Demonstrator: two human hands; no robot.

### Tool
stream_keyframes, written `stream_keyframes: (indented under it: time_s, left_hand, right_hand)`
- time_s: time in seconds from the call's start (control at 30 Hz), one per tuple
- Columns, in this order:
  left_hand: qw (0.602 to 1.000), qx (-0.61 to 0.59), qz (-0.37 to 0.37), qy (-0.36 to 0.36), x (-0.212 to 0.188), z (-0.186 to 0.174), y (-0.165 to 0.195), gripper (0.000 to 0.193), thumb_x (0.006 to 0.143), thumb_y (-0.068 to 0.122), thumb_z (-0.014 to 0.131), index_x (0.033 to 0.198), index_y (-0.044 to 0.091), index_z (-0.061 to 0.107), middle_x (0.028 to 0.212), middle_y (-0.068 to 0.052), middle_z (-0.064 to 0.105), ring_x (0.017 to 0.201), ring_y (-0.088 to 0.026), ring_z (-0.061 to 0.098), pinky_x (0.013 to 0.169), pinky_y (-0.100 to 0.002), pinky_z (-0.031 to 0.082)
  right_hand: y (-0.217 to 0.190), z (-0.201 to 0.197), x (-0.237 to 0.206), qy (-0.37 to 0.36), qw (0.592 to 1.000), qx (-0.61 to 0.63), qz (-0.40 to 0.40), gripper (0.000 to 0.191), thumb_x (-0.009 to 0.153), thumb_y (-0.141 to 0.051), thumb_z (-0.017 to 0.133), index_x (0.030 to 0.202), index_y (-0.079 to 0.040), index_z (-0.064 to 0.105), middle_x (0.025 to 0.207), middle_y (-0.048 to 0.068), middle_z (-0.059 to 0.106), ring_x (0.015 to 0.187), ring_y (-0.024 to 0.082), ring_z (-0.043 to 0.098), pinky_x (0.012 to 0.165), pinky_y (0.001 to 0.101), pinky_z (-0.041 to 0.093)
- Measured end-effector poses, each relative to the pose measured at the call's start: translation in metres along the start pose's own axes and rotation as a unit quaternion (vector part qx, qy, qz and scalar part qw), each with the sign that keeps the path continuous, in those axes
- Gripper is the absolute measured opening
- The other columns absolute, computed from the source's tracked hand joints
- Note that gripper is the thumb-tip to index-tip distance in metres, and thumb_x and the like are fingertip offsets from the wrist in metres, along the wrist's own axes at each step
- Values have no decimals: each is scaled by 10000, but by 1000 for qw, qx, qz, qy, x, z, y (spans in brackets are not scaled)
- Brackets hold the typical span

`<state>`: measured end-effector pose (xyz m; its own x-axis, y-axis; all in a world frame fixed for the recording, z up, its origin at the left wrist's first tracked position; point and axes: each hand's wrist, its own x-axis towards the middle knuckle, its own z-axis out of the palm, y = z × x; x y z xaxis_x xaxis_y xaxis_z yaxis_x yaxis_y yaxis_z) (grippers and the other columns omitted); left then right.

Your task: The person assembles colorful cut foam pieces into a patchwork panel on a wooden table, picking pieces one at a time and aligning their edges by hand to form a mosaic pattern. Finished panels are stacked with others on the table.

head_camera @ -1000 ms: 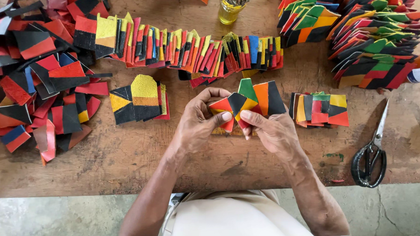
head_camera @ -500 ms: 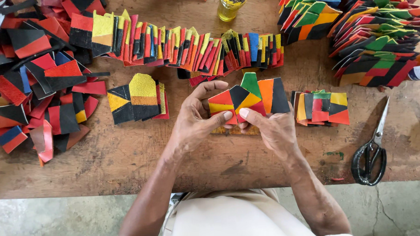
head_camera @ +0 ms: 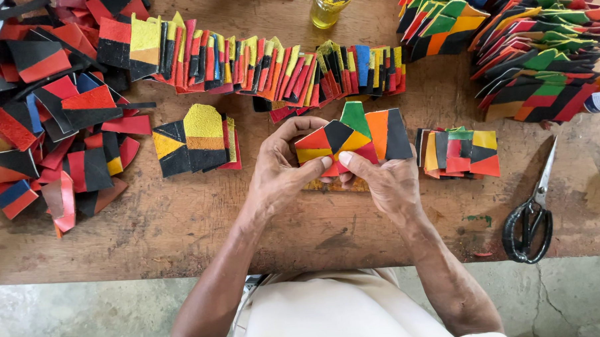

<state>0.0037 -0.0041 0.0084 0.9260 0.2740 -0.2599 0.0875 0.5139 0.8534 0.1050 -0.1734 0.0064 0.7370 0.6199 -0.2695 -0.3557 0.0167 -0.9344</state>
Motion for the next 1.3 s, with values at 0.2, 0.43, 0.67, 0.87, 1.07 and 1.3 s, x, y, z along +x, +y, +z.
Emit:
stream_keyframes:
  time_s: [0.2, 0.43, 0.67, 0.87, 1.07, 1.3]
  left_hand:
    - [999, 32, 19, 6, 3, -2, -6, 436, 919, -12, 739, 1321, -32, 570, 1174, -102, 704, 1037, -110, 689, 913, -272, 618]
    - [997, 26, -61, -32, 4, -10, -5, 554, 875, 45, 771, 1357, -12, 503, 1126, -100, 713, 906, -129, 715, 783, -296, 640]
    - [997, 40, -65, -26, 5, -9, -4, 569, 868, 49, 773, 1368, -13, 507, 1096, -101, 722, 893, -128, 718, 786, -296, 647]
    - [998, 37, -41, -14, 5, -8, -6, 545, 869, 37, 786, 1343, -16, 523, 1096, -106, 719, 907, -138, 718, 806, -301, 651]
    - [999, -5, -8, 31, 8, -3, -16, 470, 876, 9, 773, 1296, -25, 565, 1106, -115, 723, 932, -137, 717, 798, -305, 645]
    - [998, -47, 26, 30, 7, -3, -23, 493, 843, -63, 786, 1290, -27, 581, 1133, -139, 736, 1000, -146, 725, 899, -306, 646]
  right_hand:
    - [-7, -5, 1, -17, 999, -33, 24, 211, 933, -44, 737, 1122, 16, 664, 948, 100, 741, 748, 157, 725, 632, 315, 638]
    - [-18, -15, 3, -66, 992, -91, 59, 251, 900, -56, 764, 1115, 35, 673, 921, 117, 749, 746, 166, 727, 621, 319, 627]
    - [-21, -16, 7, -75, 988, -127, 49, 293, 880, -85, 768, 1128, 17, 649, 907, 97, 747, 711, 144, 724, 601, 302, 636]
    - [-13, -14, 6, -62, 987, -143, 31, 233, 903, -86, 775, 1090, 27, 696, 886, 90, 750, 698, 141, 715, 599, 292, 625]
    - [-2, -3, 4, -1, 990, -143, 12, 233, 917, -79, 761, 1103, 41, 690, 909, 95, 756, 708, 146, 727, 598, 292, 632]
    - [-6, -5, 7, -28, 998, -61, 4, 277, 899, -23, 749, 1149, 54, 658, 988, 131, 755, 805, 192, 758, 714, 354, 689]
